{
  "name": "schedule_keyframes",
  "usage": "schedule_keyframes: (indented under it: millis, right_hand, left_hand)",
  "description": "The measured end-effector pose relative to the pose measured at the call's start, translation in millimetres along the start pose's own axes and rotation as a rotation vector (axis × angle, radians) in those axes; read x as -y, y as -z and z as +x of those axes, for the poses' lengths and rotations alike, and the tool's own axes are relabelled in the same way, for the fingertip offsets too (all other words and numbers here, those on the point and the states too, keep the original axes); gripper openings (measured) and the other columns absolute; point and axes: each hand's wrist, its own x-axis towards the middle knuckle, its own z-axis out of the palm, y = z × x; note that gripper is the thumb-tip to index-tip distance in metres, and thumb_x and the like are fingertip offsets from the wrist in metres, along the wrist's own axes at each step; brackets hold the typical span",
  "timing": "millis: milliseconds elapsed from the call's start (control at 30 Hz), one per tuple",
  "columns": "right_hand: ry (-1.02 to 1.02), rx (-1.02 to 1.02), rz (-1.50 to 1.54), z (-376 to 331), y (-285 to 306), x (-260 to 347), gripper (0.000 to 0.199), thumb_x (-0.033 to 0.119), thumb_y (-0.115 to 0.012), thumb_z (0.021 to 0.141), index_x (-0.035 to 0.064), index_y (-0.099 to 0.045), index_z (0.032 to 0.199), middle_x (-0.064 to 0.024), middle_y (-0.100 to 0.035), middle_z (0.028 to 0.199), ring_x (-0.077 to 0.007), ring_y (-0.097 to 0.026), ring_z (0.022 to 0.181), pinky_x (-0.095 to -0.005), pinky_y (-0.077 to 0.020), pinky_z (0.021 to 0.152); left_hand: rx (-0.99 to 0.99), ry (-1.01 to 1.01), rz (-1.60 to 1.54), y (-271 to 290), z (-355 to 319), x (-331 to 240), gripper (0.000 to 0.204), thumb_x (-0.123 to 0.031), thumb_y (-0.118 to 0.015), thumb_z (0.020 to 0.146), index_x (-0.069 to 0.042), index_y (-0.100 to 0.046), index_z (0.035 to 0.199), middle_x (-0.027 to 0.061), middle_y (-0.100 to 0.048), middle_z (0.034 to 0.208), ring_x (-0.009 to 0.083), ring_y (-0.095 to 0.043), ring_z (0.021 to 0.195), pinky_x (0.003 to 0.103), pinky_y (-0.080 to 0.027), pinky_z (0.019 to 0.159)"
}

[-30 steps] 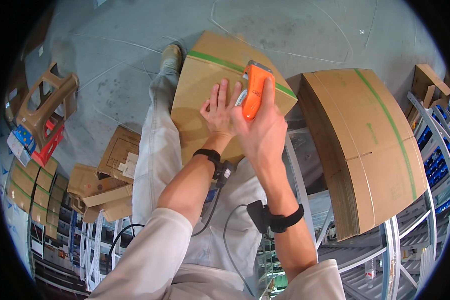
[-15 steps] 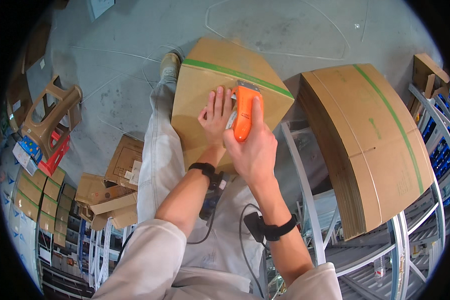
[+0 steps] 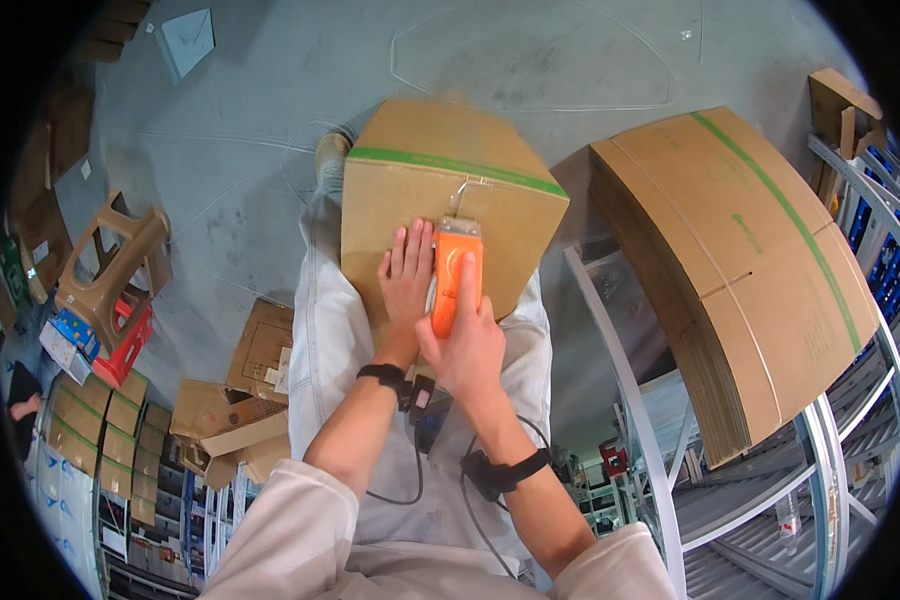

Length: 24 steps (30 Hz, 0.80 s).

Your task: The person picks up a flat cardboard sheet, unfolds it into a box shape, and seals the bottom using a tape dispenser.

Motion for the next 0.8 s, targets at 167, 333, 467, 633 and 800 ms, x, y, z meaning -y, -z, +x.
schedule_keyframes:
  millis: [167,333,467,633,800]
  right_hand:
    - [0.013,-0.036,0.009,5.7,-3.6,-10.4,0.100,0.029,-0.074,0.079,0.0059,-0.023,0.161,-0.0248,-0.061,0.096,-0.0427,-0.066,0.077,-0.0493,-0.0554,0.067]
    - [0.000,-0.099,0.008,-1.3,-22.5,-19.4,0.100,0.029,-0.074,0.078,0.0127,-0.023,0.163,-0.0216,-0.057,0.092,-0.0415,-0.064,0.071,-0.0492,-0.0552,0.063]
    - [0.074,-0.148,-0.056,12.9,-21.6,-22.9,0.102,0.027,-0.078,0.074,0.0190,-0.026,0.162,-0.0176,-0.055,0.090,-0.0396,-0.063,0.070,-0.0486,-0.0548,0.062]
    - [0.107,-0.234,-0.143,37.2,-3.1,-17.3,0.099,0.025,-0.079,0.072,0.0195,-0.033,0.160,-0.0152,-0.056,0.086,-0.0381,-0.062,0.067,-0.0482,-0.0532,0.061]
    - [0.119,-0.257,-0.058,57.4,16.0,5.5,0.095,0.027,-0.074,0.075,0.0177,-0.032,0.160,-0.0182,-0.059,0.085,-0.0404,-0.064,0.068,-0.0497,-0.0529,0.062]
  left_hand:
    - [0.034,-0.007,-0.429,71.6,2.7,17.4,0.064,-0.007,-0.061,0.090,-0.010,-0.046,0.152,0.0098,-0.042,0.159,0.0293,-0.039,0.146,0.043,-0.036,0.113]
    - [-0.151,-0.159,-0.426,121.9,120.4,12.3,0.045,-0.027,-0.065,0.095,-0.013,-0.061,0.137,0.0124,-0.059,0.140,0.0336,-0.049,0.135,0.045,-0.041,0.109]
    - [-0.074,-0.493,-0.231,91.5,180.3,27.4,0.046,-0.043,-0.065,0.095,-0.014,-0.066,0.131,0.0108,-0.066,0.129,0.0324,-0.057,0.126,0.045,-0.044,0.107]
    - [0.150,-0.526,-0.276,94.3,200.8,26.4,0.054,-0.059,-0.062,0.092,-0.010,-0.073,0.113,0.0070,-0.072,0.113,0.0294,-0.066,0.111,0.049,-0.044,0.107]
    - [-0.013,-0.594,-0.174,101.3,233.1,26.9,0.052,-0.059,-0.062,0.093,-0.009,-0.074,0.104,0.0070,-0.073,0.106,0.0289,-0.067,0.105,0.045,-0.049,0.100]
